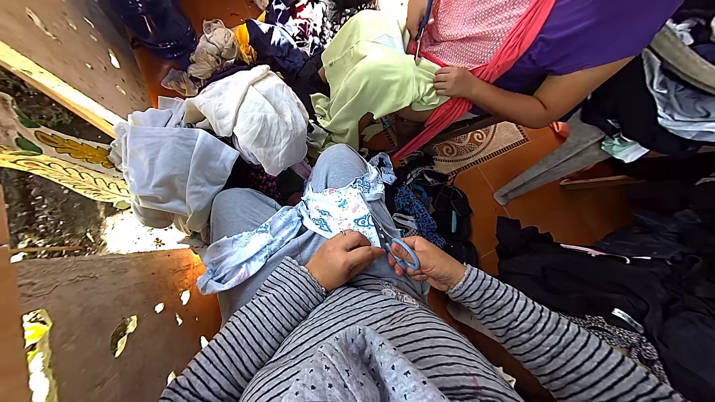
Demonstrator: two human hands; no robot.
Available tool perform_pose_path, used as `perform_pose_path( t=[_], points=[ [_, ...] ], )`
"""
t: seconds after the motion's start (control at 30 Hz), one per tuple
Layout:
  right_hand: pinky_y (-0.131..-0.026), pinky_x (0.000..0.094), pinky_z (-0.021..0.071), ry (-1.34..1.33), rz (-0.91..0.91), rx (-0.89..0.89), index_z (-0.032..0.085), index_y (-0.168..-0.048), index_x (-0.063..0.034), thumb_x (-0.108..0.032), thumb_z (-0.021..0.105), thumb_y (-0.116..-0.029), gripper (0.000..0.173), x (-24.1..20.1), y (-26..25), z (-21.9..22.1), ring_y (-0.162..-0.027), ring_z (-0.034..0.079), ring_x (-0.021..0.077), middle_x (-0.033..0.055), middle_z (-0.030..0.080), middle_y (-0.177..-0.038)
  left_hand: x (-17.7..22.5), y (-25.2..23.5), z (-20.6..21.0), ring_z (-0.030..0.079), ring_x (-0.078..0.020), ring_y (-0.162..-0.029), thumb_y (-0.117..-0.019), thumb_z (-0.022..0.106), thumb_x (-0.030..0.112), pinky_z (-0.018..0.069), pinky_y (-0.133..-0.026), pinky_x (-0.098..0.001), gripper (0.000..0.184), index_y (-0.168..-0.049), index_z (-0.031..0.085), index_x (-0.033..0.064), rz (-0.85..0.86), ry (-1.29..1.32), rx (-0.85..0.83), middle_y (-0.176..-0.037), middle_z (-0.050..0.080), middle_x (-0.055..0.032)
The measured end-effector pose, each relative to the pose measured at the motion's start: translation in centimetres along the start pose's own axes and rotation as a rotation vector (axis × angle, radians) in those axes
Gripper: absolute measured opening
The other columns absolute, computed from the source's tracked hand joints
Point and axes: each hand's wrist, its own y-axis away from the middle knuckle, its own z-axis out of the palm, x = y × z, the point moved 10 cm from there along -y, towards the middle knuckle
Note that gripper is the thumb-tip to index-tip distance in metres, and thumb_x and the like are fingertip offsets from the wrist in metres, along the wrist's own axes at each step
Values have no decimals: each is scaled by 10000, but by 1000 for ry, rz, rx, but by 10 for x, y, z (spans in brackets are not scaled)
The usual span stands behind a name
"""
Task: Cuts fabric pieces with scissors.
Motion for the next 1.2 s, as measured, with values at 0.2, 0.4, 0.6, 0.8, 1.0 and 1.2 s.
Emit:
perform_pose_path(
  t=[0.2,0.4,0.6,0.8,1.0,1.2],
  points=[
    [-386,115,295,71,-4,13,598,-871,-122,-227,494,-1074,251,-10,-10,-2,-399,389,-49,-84,617,-624,0,1,1,649,-219,-857,-1006,627,127,533,-813,-278,164,-1055,774,73,0,4,-20,-867,668,-125],
    [-379,116,286,66,15,39,600,-869,-110,-203,510,-1076,244,-14,-15,-1,-391,378,-45,-76,611,-620,-2,2,1,651,-217,-852,-1003,627,127,534,-816,-274,167,-1048,777,67,-2,9,-22,-862,670,-126],
    [-370,119,276,64,-22,-14,619,-854,-112,-281,471,-1089,325,-26,-18,4,-381,370,-47,-77,613,-605,4,4,2,649,-218,-839,-1009,626,134,535,-802,-277,165,-1046,773,67,24,17,-44,-856,665,-127],
    [-378,121,286,87,-20,34,613,-859,-113,-238,488,-1087,288,-24,-18,4,-388,380,-42,-80,608,-604,7,6,0,645,-214,-842,-1012,626,134,534,-808,-275,162,-1040,771,69,33,37,-44,-854,659,-124],
    [-377,126,283,88,-9,59,618,-855,-100,-226,514,-1081,278,-21,-21,3,-388,379,-36,-74,605,-600,5,7,4,655,-225,-853,-1014,615,139,539,-809,-287,174,-1049,771,69,23,53,-96,-869,671,-129],
    [-377,134,279,110,-4,59,610,-846,-102,-262,482,-1094,322,-27,-25,4,-382,361,-30,-76,588,-593,4,8,13,664,-238,-845,-1017,604,132,549,-796,-317,186,-1048,772,59,23,96,-191,-874,681,-134]
  ],
)
